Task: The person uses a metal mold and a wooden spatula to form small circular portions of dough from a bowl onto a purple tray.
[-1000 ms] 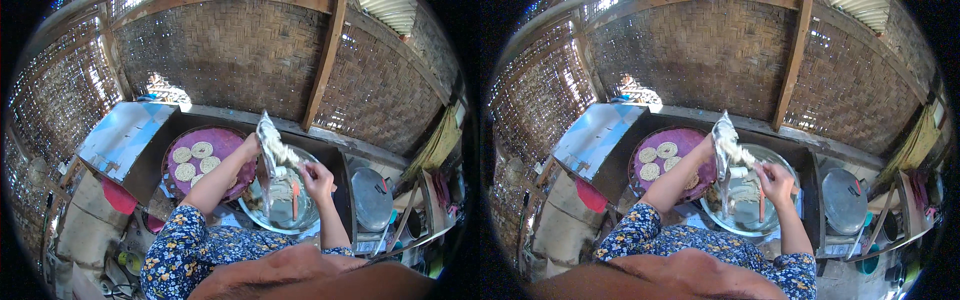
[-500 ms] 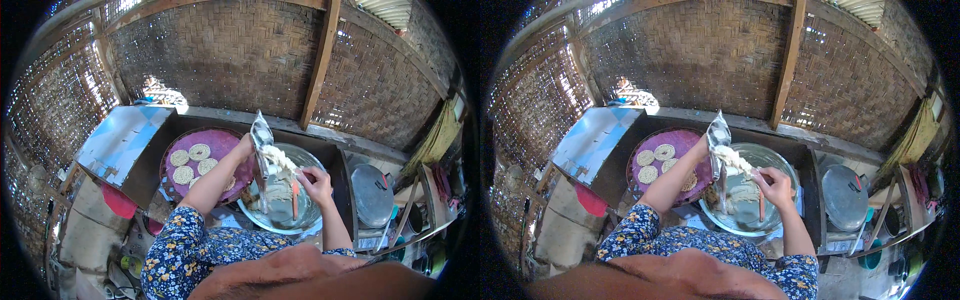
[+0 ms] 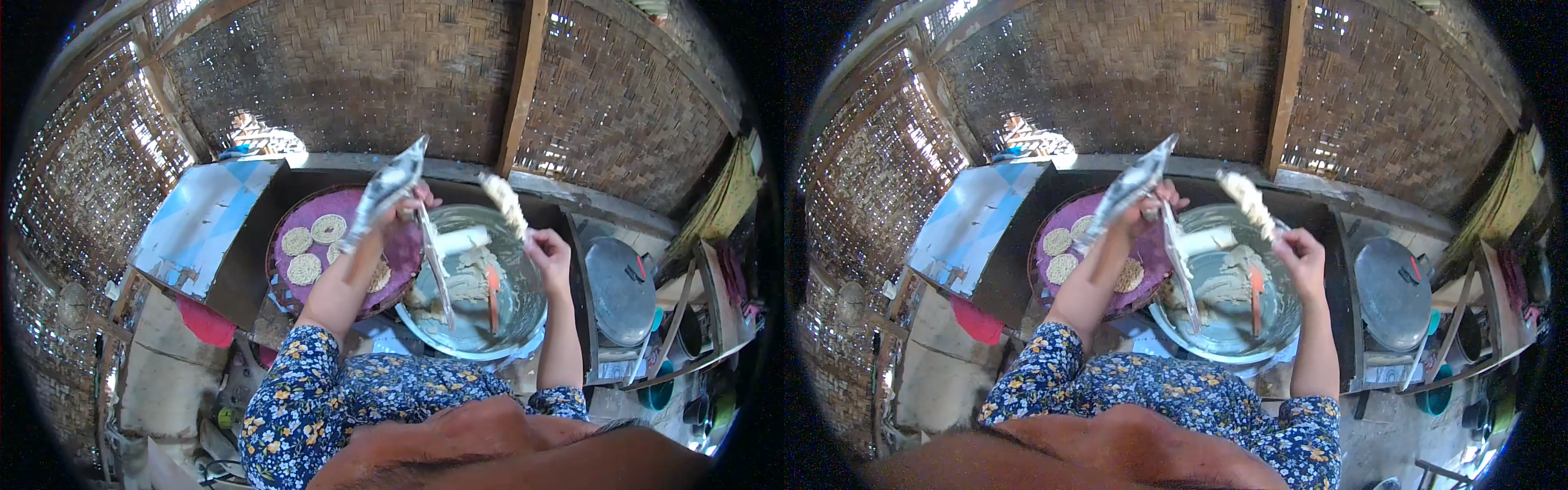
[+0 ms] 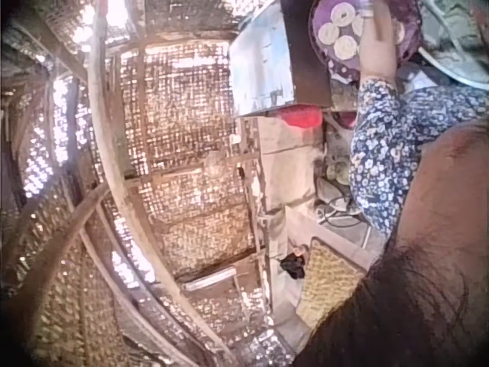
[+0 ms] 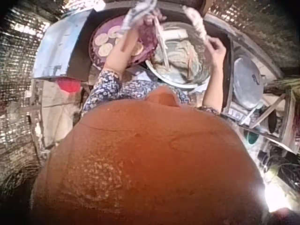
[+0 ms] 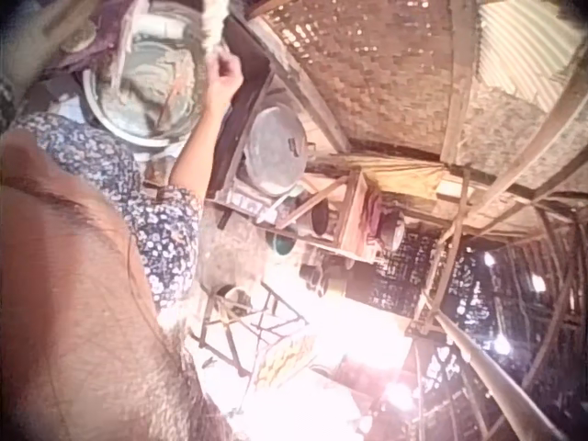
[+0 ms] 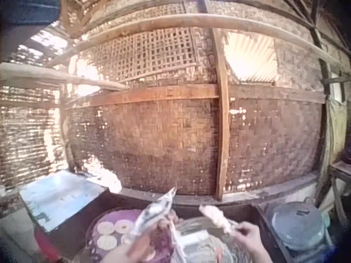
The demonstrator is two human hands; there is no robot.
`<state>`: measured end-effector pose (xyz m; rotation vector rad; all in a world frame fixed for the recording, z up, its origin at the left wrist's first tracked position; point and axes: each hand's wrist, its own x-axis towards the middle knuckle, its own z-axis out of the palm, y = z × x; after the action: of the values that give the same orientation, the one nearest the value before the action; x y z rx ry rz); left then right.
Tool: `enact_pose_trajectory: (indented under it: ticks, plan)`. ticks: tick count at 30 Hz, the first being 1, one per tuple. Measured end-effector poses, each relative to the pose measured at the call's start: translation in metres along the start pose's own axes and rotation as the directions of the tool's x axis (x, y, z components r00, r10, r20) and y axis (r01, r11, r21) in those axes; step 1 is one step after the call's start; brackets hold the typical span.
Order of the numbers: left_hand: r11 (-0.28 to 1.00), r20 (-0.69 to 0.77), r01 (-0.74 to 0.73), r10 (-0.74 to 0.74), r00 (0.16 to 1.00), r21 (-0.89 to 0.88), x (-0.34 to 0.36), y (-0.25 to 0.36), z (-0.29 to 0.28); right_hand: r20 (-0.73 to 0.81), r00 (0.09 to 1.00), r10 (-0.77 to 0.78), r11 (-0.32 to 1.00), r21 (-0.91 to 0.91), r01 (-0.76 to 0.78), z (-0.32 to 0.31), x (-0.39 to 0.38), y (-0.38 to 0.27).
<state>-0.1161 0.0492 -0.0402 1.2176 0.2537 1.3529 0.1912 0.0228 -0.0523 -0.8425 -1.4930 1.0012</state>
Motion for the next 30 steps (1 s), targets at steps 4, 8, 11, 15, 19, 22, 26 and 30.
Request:
enact_pose_trajectory:
  ticks: [4, 8, 11, 15, 19, 22, 26, 30]
  plan:
    - [0.906, 0.145, -0.047, 0.119, 0.982, -0.422, -0.008, -0.002, 0.008, 0.164, 0.986, -0.027, 0.999, -0.019, 0.031, 0.038, -0.002, 0.018]
    - [0.815, 0.124, -0.084, 0.187, 0.974, -0.573, -0.001, -0.011, 0.034, 0.195, 0.980, -0.024, 0.999, -0.042, 0.033, 0.064, 0.000, 0.022]
    - [0.778, 0.102, -0.185, 0.304, 0.947, -0.600, -0.002, -0.004, 0.023, 0.216, 0.976, -0.012, 1.000, -0.021, 0.017, 0.065, -0.004, 0.033]
    - [0.768, -0.018, -0.280, 0.331, 0.944, -0.575, -0.009, 0.013, 0.009, 0.254, 0.967, 0.036, 0.996, -0.091, -0.013, 0.055, -0.029, 0.044]
    - [0.808, -0.145, -0.354, 0.325, 0.935, -0.471, -0.014, 0.027, -0.008, 0.279, 0.958, 0.066, 0.985, 0.135, -0.107, 0.050, -0.047, 0.028]
    - [0.888, -0.211, -0.436, 0.403, 0.891, -0.144, -0.014, 0.036, -0.005, 0.282, 0.925, 0.255, 0.952, 0.094, -0.291, 0.039, -0.048, 0.007]
    - [0.794, 0.048, -0.516, 0.531, 0.846, 0.321, -0.005, 0.051, 0.021, 0.269, 0.899, 0.345, 0.934, -0.004, -0.357, 0.024, -0.043, 0.005]
    - [0.590, 0.172, -0.450, 0.467, 0.867, 0.670, -0.008, 0.034, 0.011, 0.214, 0.892, 0.398, 0.908, 0.044, -0.416, 0.031, -0.045, 0.008]
